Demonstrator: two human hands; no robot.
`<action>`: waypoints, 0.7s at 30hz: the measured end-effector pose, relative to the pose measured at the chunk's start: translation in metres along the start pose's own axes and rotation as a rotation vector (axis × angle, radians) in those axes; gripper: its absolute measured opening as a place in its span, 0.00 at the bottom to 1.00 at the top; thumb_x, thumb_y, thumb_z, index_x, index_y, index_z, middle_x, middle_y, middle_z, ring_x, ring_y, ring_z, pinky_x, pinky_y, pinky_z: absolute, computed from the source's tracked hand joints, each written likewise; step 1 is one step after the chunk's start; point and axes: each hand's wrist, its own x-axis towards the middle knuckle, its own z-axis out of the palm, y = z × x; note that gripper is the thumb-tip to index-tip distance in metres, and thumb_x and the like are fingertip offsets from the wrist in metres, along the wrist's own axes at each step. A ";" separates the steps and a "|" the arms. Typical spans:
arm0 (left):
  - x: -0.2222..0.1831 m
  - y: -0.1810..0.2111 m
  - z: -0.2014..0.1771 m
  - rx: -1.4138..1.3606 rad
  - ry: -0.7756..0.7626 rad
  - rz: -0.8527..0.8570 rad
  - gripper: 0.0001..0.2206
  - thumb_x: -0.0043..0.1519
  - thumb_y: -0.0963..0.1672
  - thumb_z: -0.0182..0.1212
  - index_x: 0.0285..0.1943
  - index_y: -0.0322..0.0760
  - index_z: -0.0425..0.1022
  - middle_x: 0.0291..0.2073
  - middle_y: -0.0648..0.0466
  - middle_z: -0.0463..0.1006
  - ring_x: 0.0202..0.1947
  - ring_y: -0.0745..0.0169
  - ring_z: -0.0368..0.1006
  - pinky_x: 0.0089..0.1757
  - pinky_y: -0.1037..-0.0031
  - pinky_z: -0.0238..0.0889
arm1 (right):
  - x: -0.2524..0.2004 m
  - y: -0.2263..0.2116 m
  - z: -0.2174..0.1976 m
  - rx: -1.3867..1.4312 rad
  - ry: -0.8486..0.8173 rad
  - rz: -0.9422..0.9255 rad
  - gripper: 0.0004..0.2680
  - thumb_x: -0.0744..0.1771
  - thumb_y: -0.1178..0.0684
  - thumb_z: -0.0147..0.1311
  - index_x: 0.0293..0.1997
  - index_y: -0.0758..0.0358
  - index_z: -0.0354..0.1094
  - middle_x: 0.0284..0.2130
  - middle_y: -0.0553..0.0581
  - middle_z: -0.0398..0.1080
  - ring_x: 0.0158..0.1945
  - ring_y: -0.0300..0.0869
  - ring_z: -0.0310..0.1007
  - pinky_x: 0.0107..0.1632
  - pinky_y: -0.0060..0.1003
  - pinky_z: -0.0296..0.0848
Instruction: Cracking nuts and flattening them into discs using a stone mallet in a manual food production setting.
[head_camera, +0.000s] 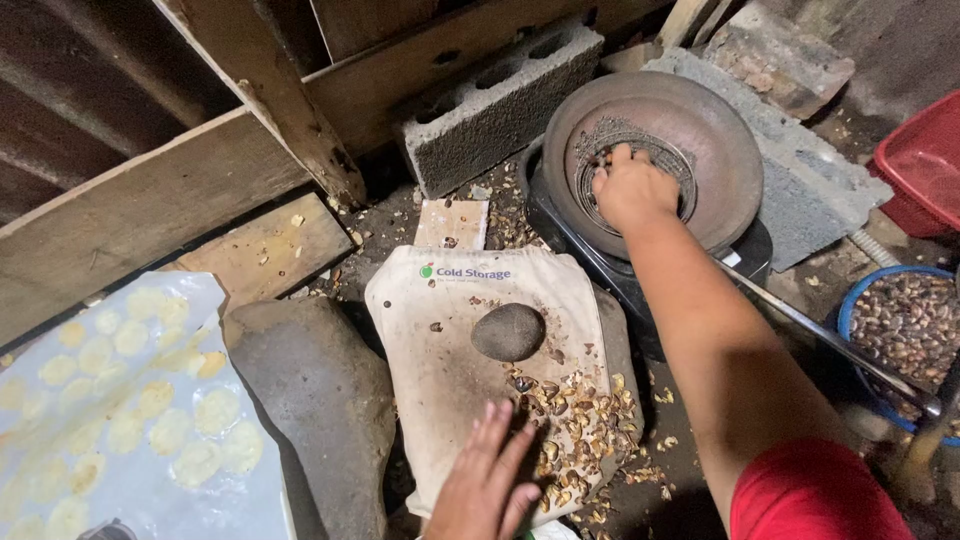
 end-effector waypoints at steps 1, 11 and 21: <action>0.007 0.005 -0.014 0.000 -0.003 0.000 0.32 0.70 0.57 0.34 0.77 0.34 0.52 0.77 0.36 0.40 0.76 0.34 0.36 0.66 0.44 0.37 | 0.000 0.002 0.003 0.001 -0.003 0.002 0.13 0.72 0.44 0.40 0.56 0.62 0.61 0.46 0.67 0.68 0.40 0.58 0.77 0.45 0.58 0.70; 0.084 0.014 -0.066 -0.823 0.398 -0.349 0.24 0.68 0.48 0.43 0.70 0.28 0.62 0.72 0.40 0.61 0.71 0.47 0.58 0.67 0.57 0.50 | -0.028 0.010 -0.041 0.825 -0.033 0.093 0.07 0.70 0.57 0.46 0.41 0.63 0.72 0.40 0.56 0.76 0.40 0.43 0.74 0.46 0.37 0.73; 0.033 -0.043 -0.021 -2.229 0.900 -1.012 0.10 0.67 0.43 0.56 0.42 0.26 0.76 0.29 0.47 0.77 0.30 0.54 0.79 0.34 0.77 0.79 | -0.179 -0.078 0.083 0.498 0.184 -1.058 0.10 0.69 0.50 0.48 0.52 0.61 0.70 0.51 0.66 0.70 0.60 0.58 0.68 0.60 0.50 0.71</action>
